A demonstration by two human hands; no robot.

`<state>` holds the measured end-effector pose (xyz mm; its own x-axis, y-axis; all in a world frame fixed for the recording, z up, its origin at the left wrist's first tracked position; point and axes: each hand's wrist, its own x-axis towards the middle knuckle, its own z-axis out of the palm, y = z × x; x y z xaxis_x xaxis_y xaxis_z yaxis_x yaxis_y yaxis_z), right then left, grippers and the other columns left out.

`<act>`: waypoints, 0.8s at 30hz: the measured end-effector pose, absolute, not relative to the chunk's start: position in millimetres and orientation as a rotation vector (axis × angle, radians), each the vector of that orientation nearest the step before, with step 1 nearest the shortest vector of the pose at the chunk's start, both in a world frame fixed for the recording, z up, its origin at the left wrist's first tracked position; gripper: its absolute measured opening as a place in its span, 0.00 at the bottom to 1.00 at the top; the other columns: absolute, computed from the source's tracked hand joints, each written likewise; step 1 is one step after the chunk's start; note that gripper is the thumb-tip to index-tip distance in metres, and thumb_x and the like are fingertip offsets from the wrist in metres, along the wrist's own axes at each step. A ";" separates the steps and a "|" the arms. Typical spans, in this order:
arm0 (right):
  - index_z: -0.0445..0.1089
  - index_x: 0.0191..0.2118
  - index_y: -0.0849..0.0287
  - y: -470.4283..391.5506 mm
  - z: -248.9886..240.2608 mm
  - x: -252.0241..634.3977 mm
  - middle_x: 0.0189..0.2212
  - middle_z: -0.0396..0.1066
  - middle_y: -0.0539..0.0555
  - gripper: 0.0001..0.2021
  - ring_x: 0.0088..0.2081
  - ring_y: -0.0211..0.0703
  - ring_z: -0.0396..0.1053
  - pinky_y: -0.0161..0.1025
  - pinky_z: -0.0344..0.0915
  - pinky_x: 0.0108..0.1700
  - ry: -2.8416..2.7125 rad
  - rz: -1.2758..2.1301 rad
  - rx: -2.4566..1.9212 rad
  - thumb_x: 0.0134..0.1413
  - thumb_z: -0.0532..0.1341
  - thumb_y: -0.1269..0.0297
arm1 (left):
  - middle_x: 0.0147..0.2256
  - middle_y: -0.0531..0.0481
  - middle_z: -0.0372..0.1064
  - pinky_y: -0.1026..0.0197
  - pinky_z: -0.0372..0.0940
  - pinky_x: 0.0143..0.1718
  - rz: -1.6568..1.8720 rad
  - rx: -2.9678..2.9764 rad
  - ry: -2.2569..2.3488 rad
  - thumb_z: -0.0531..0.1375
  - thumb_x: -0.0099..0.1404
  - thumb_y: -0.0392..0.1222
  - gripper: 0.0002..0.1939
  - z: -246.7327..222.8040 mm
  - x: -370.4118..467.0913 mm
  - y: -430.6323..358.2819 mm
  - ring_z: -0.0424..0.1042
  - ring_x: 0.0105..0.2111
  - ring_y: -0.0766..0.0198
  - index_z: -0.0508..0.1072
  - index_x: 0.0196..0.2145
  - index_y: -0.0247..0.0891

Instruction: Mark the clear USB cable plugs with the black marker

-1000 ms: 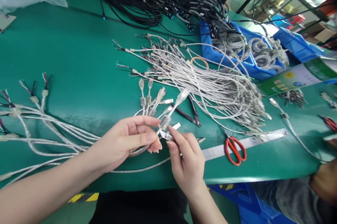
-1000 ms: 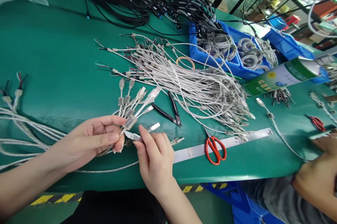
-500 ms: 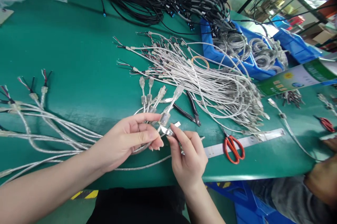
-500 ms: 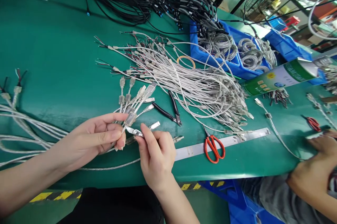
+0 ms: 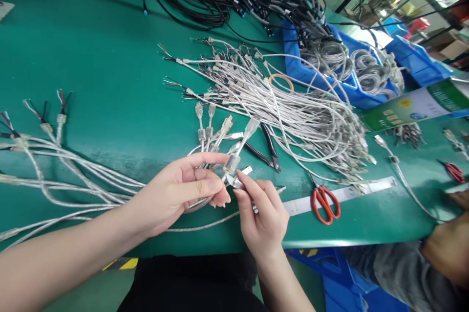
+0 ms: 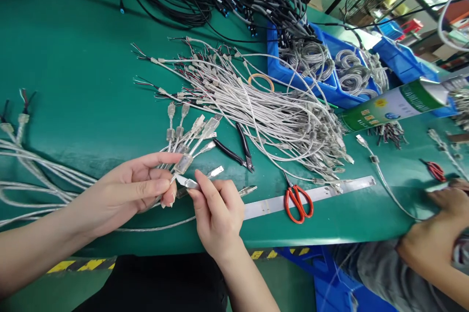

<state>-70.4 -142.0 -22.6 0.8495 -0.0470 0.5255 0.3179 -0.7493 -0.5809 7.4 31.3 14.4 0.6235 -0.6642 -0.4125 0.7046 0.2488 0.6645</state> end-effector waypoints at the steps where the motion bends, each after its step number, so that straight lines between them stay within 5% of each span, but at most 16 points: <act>1: 0.70 0.54 0.60 -141.9 -22.8 -69.9 0.33 0.68 0.54 0.14 0.33 0.36 0.67 0.34 0.67 0.35 -0.189 -0.688 -2.333 0.63 0.59 0.72 | 0.27 0.49 0.72 0.69 0.52 0.24 -0.929 0.931 0.049 0.65 0.62 0.38 0.22 14.7 7.4 31.2 0.69 0.28 0.68 0.65 0.52 0.35; 10: 0.70 0.53 0.58 -144.0 -27.4 -66.8 0.33 0.68 0.54 0.16 0.34 0.38 0.67 0.36 0.66 0.35 -0.173 -0.904 -2.362 0.59 0.62 0.75 | 0.26 0.53 0.70 0.70 0.58 0.26 -0.900 0.998 0.115 0.70 0.55 0.41 0.21 14.6 6.0 28.3 0.70 0.29 0.68 0.68 0.44 0.35; 18: 0.68 0.57 0.56 -148.0 -24.7 -75.1 0.33 0.67 0.53 0.18 0.33 0.37 0.66 0.35 0.64 0.34 -0.197 -0.779 -2.361 0.62 0.60 0.72 | 0.22 0.58 0.60 0.68 0.45 0.19 -0.899 1.041 0.102 0.72 0.52 0.42 0.24 11.1 5.6 26.6 0.53 0.19 0.75 0.67 0.42 0.35; 24: 0.69 0.55 0.59 -146.6 -21.8 -76.1 0.32 0.67 0.53 0.16 0.32 0.36 0.65 0.35 0.64 0.34 -0.235 -0.698 -2.378 0.62 0.60 0.73 | 0.23 0.58 0.60 0.68 0.44 0.18 -0.895 1.027 0.107 0.73 0.50 0.44 0.25 11.2 4.6 26.4 0.53 0.20 0.75 0.67 0.41 0.36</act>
